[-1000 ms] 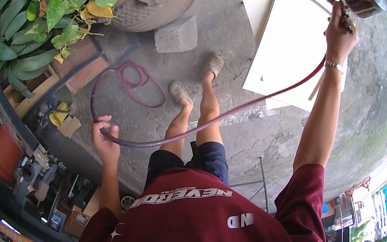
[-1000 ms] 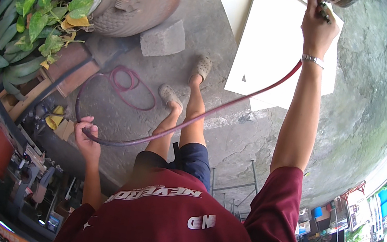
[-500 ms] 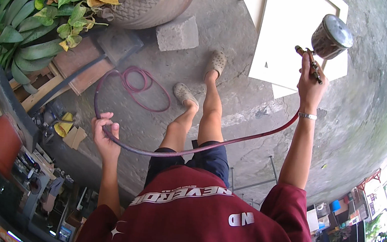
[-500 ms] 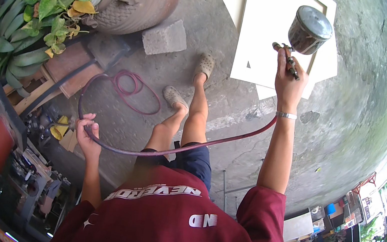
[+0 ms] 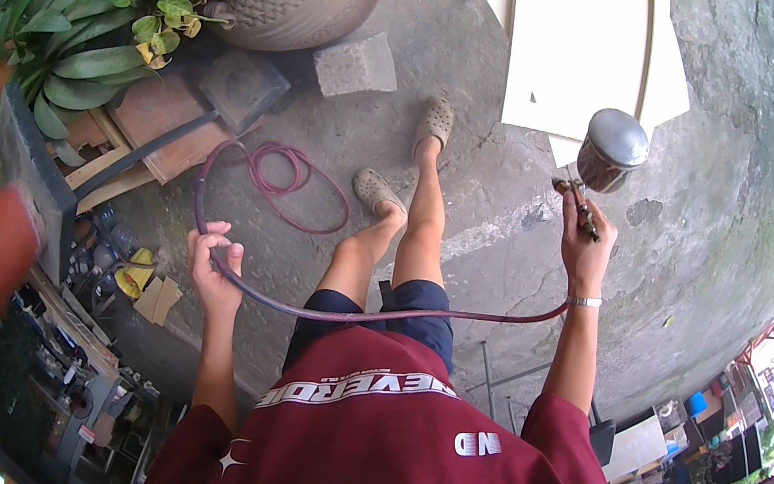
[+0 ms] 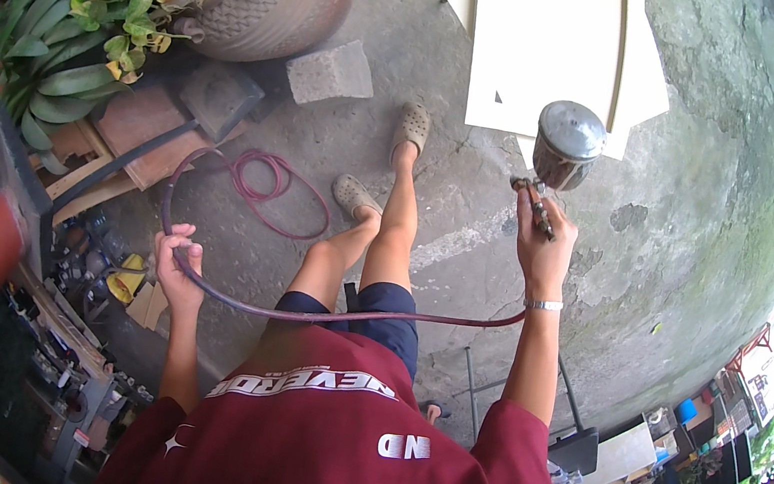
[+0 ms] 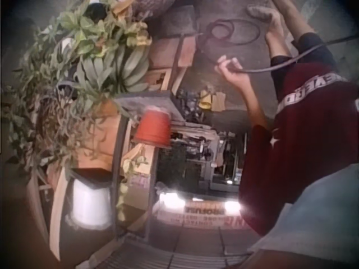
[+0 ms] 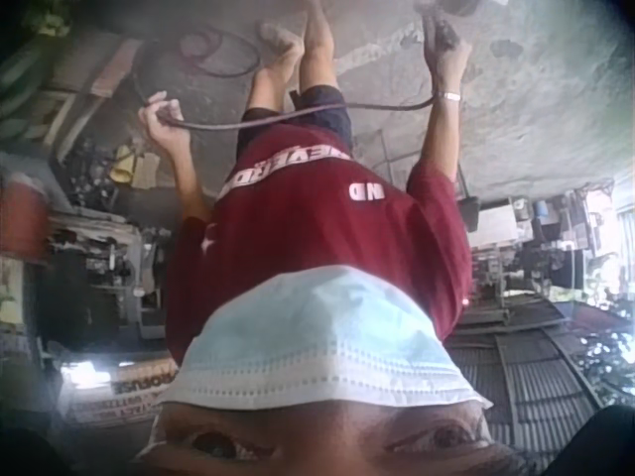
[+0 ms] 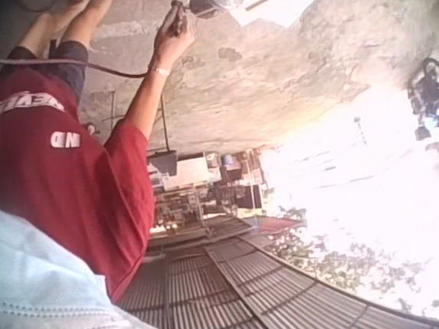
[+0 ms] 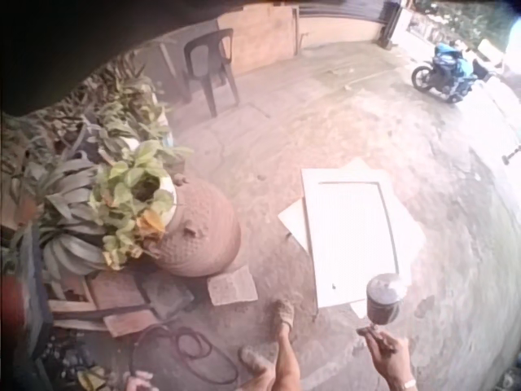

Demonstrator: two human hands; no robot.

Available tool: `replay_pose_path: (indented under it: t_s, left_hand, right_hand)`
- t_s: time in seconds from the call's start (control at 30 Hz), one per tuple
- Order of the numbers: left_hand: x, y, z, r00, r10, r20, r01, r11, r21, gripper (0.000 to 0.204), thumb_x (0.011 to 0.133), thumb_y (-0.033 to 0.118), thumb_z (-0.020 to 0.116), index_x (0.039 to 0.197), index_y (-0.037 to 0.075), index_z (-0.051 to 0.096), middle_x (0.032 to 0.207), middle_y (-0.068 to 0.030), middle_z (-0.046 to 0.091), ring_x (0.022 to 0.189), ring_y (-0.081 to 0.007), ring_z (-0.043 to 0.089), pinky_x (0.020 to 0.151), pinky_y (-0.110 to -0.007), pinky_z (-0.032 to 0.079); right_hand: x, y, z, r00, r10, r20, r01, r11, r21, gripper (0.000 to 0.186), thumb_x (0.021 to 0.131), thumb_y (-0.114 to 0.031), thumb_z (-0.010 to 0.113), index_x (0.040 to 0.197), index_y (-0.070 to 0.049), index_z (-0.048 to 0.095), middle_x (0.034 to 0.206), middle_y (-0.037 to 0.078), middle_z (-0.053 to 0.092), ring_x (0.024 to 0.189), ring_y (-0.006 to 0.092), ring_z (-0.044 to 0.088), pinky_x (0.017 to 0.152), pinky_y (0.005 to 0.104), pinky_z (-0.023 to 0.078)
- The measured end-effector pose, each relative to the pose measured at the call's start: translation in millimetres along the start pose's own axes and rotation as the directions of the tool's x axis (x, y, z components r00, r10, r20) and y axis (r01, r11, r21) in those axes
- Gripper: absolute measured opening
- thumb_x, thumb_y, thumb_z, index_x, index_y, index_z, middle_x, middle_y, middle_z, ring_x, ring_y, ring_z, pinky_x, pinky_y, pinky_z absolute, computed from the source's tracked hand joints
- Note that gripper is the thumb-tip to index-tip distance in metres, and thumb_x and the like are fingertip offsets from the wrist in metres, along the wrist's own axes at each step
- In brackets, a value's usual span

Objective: The person pours a white liquid from a container into a spray gun cup and then moves to an outdoor area. They spray paint a white rectangular frame lying on the ground, moving the gun back and forth to cover the surface. After finishing, they pick up the frame and place it on a workbench.

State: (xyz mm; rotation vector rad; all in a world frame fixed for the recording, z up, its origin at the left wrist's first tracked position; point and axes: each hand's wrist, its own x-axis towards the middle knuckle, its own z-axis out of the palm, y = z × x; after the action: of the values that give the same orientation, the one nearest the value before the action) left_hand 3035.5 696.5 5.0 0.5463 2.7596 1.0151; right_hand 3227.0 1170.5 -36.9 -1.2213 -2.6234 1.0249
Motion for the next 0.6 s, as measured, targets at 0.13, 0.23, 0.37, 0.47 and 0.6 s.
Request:
replay_pose_path:
  t_s: [0.13,0.23,0.37,0.47,0.6]
  left_hand:
    - [-6.6,-1.5,-2.4,1.0,-0.019,-0.011,0.019,1.0,-0.008,0.028,0.093,0.024,0.073,0.097,0.002,0.057,0.11,-0.0135,0.065,0.094,-0.0279,0.058,0.082,-0.04,0.048]
    - [-8.4,-0.2,-1.4,0.999,-0.045,-0.013,0.045,0.999,-0.003,0.027,0.093,0.024,0.073,0.096,0.002,0.057,0.11,-0.0136,0.065,0.094,-0.0282,0.058,0.082,-0.04,0.048]
    - [-3.8,5.4,3.6,0.996,-0.081,-0.023,0.081,0.997,-0.014,0.028,0.092,0.024,0.074,0.096,0.002,0.056,0.11,-0.0137,0.064,0.094,-0.0284,0.058,0.082,-0.04,0.048]
    - [3.7,9.0,10.2,0.994,-0.097,-0.044,0.096,0.995,-0.016,0.028,0.092,0.023,0.074,0.096,0.002,0.056,0.111,-0.0141,0.064,0.094,-0.0284,0.057,0.082,-0.04,0.048]
    - [18.3,14.8,18.5,0.992,-0.11,-0.063,0.11,0.994,-0.005,0.027,0.092,0.022,0.074,0.096,0.002,0.056,0.111,-0.0146,0.064,0.093,-0.0281,0.057,0.081,-0.041,0.049]
  right_hand:
    - [-11.0,-1.6,-2.8,1.0,0.022,0.007,-0.023,1.0,0.022,0.023,0.096,-0.017,0.071,0.101,0.005,0.074,0.058,0.009,0.051,0.057,0.0075,0.044,0.053,0.0282,0.04]
    - [16.8,-12.3,-1.0,0.999,0.04,-0.013,-0.04,0.998,0.045,0.019,0.093,-0.015,0.073,0.095,0.005,0.074,0.06,0.013,0.05,0.057,0.0112,0.039,0.052,0.0297,0.04]
    - [84.4,-14.4,13.0,0.999,-0.035,-0.028,0.036,0.999,0.016,0.023,0.095,-0.017,0.073,0.097,0.006,0.073,0.059,0.013,0.05,0.057,0.0088,0.039,0.051,0.0284,0.04]
    - [142.7,-19.4,24.8,0.989,-0.115,-0.095,0.114,0.993,-0.012,0.028,0.097,-0.026,0.071,0.105,0.0,0.075,0.06,0.008,0.057,0.055,0.0073,0.049,0.052,0.0265,0.044]
    - [224.2,-18.1,37.9,0.975,-0.167,-0.144,0.165,0.986,-0.029,0.037,0.098,-0.04,0.069,0.107,-0.006,0.077,0.061,0.001,0.062,0.051,0.006,0.056,0.048,0.0263,0.044]
